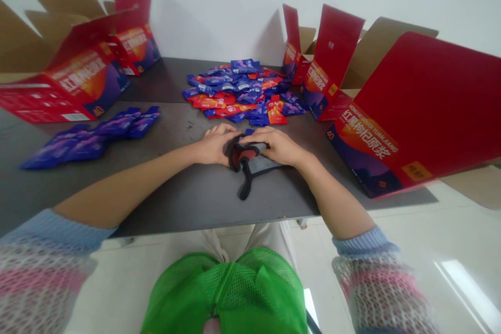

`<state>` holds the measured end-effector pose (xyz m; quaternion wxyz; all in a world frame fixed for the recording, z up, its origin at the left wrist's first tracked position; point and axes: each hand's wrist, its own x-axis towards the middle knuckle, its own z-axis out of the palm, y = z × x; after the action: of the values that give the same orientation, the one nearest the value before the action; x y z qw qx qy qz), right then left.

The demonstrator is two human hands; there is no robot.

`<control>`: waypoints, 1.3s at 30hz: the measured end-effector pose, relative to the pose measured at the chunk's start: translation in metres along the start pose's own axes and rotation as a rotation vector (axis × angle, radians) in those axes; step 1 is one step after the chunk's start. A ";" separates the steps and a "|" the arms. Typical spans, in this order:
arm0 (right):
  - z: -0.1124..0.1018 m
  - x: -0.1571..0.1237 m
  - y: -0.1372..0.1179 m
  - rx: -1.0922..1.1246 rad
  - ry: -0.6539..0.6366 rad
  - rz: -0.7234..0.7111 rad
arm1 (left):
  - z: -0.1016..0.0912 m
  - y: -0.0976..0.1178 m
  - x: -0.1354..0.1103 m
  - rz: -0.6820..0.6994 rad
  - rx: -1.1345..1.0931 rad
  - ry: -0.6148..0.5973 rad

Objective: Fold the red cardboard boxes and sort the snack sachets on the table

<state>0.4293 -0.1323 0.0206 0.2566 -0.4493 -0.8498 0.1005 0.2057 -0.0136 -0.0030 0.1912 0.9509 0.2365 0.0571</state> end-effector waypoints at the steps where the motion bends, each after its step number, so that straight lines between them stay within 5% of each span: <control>1: -0.001 -0.001 0.001 -0.036 0.004 0.040 | 0.000 0.000 0.000 0.002 0.000 -0.002; 11: -0.012 -0.010 0.022 -0.407 0.130 0.434 | 0.003 -0.004 -0.001 0.025 -0.040 0.038; 17: -0.020 -0.018 0.031 0.053 0.498 0.265 | 0.005 -0.002 -0.004 0.041 -0.024 0.078; 20: -0.020 -0.014 0.020 0.262 0.561 0.181 | 0.005 -0.001 -0.004 0.051 -0.010 0.087; 22: -0.015 -0.010 0.010 0.297 0.496 0.166 | 0.005 -0.003 -0.003 0.059 -0.011 0.093; 28: 0.003 0.000 -0.011 0.028 0.017 -0.012 | 0.008 -0.009 0.000 0.061 -0.032 0.075; 39: -0.005 0.000 0.018 -0.416 0.029 0.385 | 0.005 -0.002 -0.003 0.063 -0.052 0.067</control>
<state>0.4449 -0.1221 0.0176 0.1471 -0.6470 -0.7473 -0.0354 0.2028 -0.0150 -0.0087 0.2062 0.9501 0.2113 0.1009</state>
